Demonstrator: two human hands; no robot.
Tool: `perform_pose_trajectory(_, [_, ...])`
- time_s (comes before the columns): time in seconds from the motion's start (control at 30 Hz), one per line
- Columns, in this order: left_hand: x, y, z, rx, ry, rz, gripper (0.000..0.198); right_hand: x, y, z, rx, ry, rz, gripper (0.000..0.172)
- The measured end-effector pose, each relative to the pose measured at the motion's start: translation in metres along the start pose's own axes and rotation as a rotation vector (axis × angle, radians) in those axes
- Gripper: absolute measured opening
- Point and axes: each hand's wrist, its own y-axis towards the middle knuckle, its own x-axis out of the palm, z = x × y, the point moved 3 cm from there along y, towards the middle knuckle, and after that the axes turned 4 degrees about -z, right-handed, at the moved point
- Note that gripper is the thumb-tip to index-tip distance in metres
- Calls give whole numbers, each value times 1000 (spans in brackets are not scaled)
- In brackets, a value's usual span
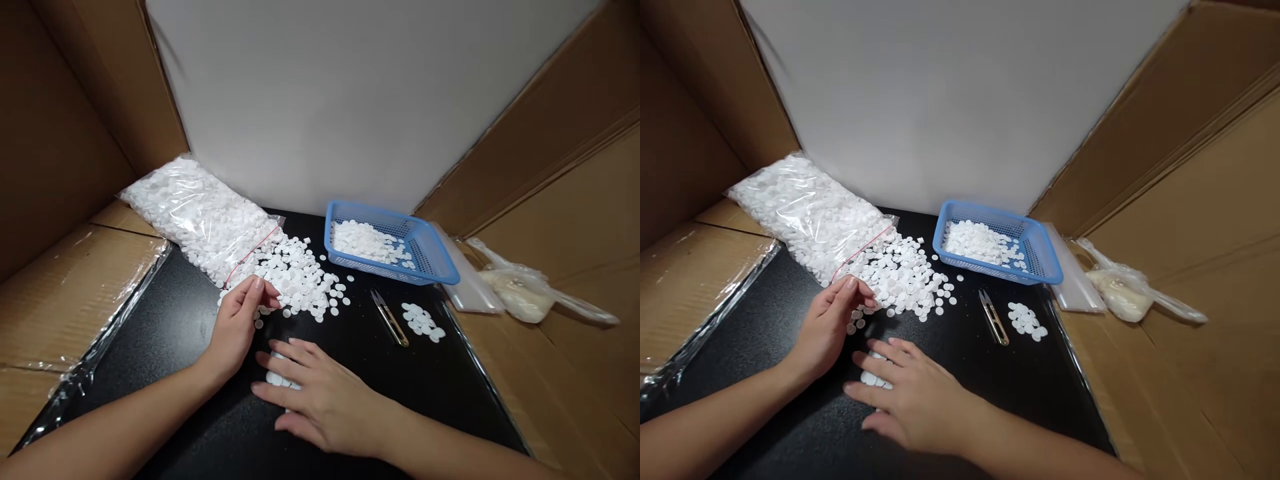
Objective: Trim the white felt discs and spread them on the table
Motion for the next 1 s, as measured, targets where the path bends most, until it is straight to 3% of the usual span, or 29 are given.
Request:
perform_pose_trajectory(0.17, [-8,4,5,65,19,34,36,2,-11,6,-11,-55,167,29])
perform_pose_trajectory(0.3, [-10,4,11,100,29,46,37,-1,-14,6,-53,-75,102,43])
perform_pose_trajectory(0.43, [-9,6,15,124,43,62,39,-5,-3,5,15,-241,26,16])
perform_pose_trajectory(0.5, [-9,7,15,133,59,67,40,-4,5,5,-7,-325,37,14])
perform_pose_trajectory(0.8, [-9,13,12,156,176,19,41,13,20,12,-83,-411,369,33])
perform_pose_trajectory(1.0, [-2,3,15,163,263,-156,36,4,23,-1,-43,-323,540,44])
